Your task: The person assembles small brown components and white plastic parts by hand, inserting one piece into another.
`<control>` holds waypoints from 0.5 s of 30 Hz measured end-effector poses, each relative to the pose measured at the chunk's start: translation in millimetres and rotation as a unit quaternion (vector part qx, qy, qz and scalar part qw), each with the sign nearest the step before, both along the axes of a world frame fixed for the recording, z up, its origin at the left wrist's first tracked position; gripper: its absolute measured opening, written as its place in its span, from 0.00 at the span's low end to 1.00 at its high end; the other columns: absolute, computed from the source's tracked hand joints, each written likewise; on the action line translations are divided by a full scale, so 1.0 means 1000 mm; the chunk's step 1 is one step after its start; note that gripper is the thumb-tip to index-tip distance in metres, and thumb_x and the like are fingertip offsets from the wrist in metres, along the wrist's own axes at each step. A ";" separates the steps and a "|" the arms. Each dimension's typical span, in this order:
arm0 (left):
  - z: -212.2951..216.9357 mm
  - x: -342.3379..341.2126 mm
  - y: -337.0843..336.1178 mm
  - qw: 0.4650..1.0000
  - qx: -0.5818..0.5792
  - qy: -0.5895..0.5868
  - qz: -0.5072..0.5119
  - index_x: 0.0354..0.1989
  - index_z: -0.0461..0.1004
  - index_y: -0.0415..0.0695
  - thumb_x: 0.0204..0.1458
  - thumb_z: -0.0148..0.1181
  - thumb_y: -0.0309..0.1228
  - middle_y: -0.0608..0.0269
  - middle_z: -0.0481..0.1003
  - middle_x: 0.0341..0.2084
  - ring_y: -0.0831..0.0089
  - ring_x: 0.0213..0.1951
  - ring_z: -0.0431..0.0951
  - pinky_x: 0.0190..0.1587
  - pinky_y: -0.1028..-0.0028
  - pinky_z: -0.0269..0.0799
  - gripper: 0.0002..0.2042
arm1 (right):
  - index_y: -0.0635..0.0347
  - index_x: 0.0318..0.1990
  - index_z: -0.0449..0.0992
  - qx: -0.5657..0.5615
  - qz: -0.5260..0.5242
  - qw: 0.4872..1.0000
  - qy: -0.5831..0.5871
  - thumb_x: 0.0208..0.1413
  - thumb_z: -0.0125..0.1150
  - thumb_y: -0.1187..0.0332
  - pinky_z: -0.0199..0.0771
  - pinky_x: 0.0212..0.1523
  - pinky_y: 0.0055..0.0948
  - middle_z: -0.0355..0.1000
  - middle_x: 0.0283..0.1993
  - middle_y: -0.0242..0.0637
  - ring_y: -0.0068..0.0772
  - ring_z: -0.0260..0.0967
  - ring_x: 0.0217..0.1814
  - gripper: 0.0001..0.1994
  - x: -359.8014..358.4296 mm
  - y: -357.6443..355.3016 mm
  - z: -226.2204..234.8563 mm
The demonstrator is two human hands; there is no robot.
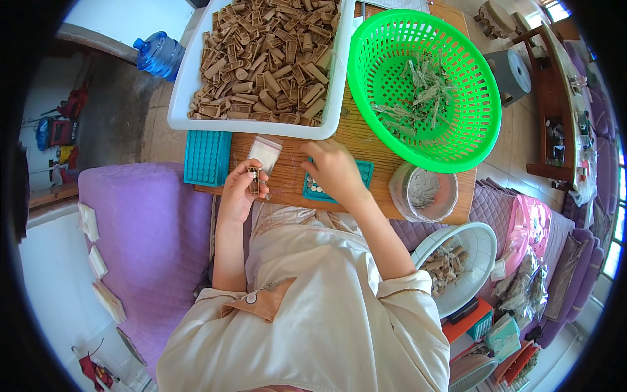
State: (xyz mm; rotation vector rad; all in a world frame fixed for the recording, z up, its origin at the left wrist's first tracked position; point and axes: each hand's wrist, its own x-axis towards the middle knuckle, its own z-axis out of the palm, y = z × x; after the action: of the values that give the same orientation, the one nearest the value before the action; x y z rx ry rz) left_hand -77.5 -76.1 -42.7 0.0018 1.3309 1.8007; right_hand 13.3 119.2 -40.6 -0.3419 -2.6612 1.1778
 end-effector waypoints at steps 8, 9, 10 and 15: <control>-0.005 0.012 0.010 1.000 0.015 -0.012 -0.023 0.41 0.65 0.40 0.51 0.42 0.26 0.60 0.71 0.27 0.77 0.23 0.73 0.23 0.81 0.69 0.10 | 0.55 0.24 0.72 0.322 0.027 0.945 -0.053 0.36 0.57 0.71 0.60 0.45 0.39 0.69 0.27 0.31 0.32 0.65 0.40 0.04 -0.022 -0.024 -0.022; -0.006 0.013 0.010 1.000 0.012 -0.013 -0.023 0.41 0.65 0.40 0.51 0.42 0.26 0.60 0.71 0.27 0.77 0.23 0.73 0.23 0.82 0.69 0.10 | 0.55 0.24 0.72 0.322 0.027 0.945 -0.054 0.36 0.57 0.71 0.60 0.45 0.39 0.69 0.27 0.31 0.32 0.65 0.40 0.04 -0.023 -0.026 -0.024; -0.006 0.013 0.010 1.000 0.010 -0.015 -0.022 0.41 0.65 0.41 0.51 0.42 0.26 0.60 0.71 0.27 0.77 0.23 0.73 0.23 0.82 0.69 0.10 | 0.55 0.24 0.72 0.335 0.032 0.940 -0.061 0.36 0.56 0.71 0.59 0.45 0.40 0.69 0.27 0.31 0.32 0.65 0.40 0.04 -0.024 -0.027 -0.026; -0.008 0.011 0.010 0.999 0.021 -0.022 -0.022 0.41 0.64 0.40 0.52 0.42 0.26 0.60 0.71 0.27 0.77 0.23 0.73 0.23 0.82 0.69 0.10 | 0.56 0.23 0.73 0.346 0.039 0.934 -0.075 0.37 0.55 0.72 0.59 0.45 0.41 0.70 0.27 0.31 0.33 0.66 0.40 0.03 -0.029 -0.028 -0.030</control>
State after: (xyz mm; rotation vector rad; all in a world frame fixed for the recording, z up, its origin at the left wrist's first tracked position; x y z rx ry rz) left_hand -66.6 -65.7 -50.4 0.0149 1.2528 1.7816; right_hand -15.5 90.9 -70.6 -0.2033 -3.0186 0.1708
